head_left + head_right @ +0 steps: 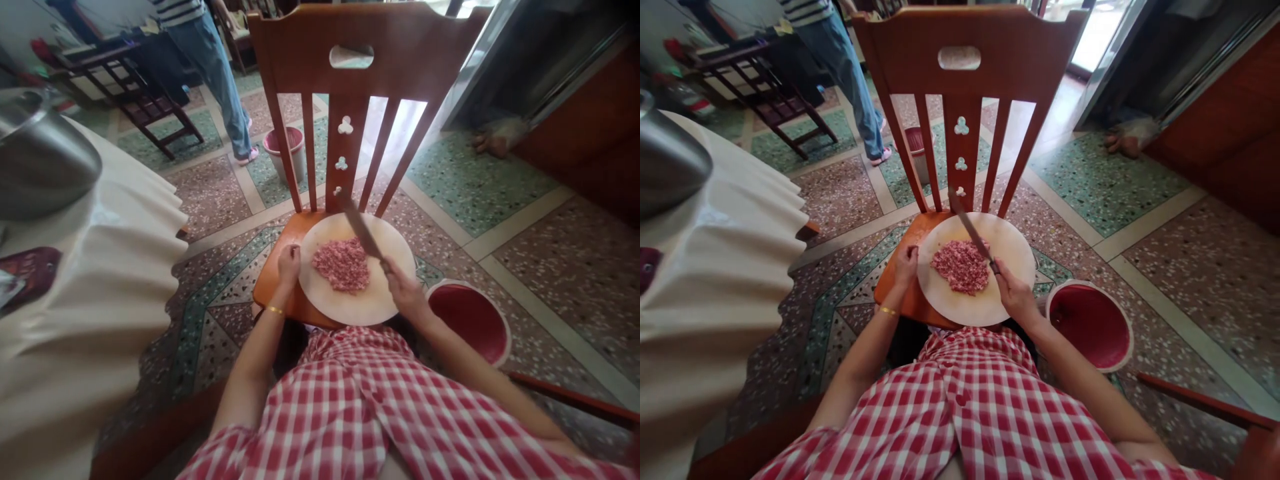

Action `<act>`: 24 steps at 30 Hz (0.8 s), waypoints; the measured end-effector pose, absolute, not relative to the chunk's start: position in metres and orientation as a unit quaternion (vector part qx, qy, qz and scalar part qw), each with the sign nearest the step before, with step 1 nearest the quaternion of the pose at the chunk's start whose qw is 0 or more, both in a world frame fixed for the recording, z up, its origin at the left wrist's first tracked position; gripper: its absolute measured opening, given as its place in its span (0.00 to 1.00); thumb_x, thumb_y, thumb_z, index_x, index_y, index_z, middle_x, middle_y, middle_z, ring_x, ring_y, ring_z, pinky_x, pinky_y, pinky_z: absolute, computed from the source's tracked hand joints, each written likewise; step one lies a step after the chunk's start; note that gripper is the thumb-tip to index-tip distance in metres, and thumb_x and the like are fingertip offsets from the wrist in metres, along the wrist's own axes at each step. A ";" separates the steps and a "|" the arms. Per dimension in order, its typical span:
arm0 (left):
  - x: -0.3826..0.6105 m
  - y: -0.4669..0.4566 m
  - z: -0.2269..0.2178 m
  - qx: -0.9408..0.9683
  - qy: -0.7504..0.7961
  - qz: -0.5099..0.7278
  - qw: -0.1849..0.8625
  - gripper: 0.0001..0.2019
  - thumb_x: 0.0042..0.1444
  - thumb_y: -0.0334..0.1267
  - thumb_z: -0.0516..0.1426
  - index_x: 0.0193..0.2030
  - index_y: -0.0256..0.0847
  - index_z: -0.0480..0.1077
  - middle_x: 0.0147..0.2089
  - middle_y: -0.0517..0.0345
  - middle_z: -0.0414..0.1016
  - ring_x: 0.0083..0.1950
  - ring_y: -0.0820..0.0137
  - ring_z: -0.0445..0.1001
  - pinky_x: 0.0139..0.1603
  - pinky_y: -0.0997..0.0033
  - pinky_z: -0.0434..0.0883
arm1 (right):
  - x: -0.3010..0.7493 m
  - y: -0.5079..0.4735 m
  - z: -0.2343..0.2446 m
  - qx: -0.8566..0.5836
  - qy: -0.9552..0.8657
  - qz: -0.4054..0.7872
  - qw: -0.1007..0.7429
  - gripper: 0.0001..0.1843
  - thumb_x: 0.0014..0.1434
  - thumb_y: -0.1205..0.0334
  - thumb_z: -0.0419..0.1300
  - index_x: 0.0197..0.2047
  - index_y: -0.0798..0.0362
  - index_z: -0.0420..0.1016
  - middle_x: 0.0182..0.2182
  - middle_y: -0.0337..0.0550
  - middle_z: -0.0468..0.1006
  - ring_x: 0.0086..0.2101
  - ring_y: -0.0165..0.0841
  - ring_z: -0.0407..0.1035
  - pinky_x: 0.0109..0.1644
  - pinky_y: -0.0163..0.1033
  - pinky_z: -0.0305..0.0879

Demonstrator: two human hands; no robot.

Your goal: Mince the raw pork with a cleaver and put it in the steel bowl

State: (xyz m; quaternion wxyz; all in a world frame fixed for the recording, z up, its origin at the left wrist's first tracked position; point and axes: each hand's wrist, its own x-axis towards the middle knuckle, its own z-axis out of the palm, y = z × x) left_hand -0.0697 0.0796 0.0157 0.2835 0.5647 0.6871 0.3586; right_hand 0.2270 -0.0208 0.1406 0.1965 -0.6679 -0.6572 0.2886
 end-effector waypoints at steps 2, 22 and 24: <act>-0.044 0.062 0.026 0.627 0.612 0.384 0.291 0.09 0.58 0.35 0.51 0.40 0.40 0.72 0.40 0.49 0.74 0.43 0.64 0.71 0.47 0.64 0.67 | 0.225 -0.024 0.123 -0.675 -0.652 0.319 0.133 0.25 0.65 0.57 0.47 0.64 0.51 0.63 0.50 0.49 0.76 0.47 0.41 0.74 0.48 0.44 0.71; -0.008 -0.006 -0.001 0.502 0.638 0.472 0.345 0.09 0.59 0.34 0.49 0.41 0.39 0.69 0.38 0.54 0.73 0.41 0.69 0.72 0.46 0.69 0.69 | 0.210 -0.018 0.158 -0.611 -0.690 0.312 0.229 0.26 0.66 0.57 0.45 0.66 0.50 0.59 0.50 0.44 0.77 0.50 0.36 0.71 0.54 0.39 0.68; -0.007 -0.006 -0.002 0.495 0.643 0.470 0.347 0.08 0.59 0.34 0.49 0.40 0.39 0.69 0.37 0.55 0.73 0.40 0.70 0.72 0.45 0.69 0.69 | 0.207 -0.017 0.161 -0.608 -0.693 0.289 0.257 0.27 0.67 0.57 0.44 0.67 0.52 0.57 0.51 0.46 0.76 0.50 0.36 0.71 0.54 0.39 0.68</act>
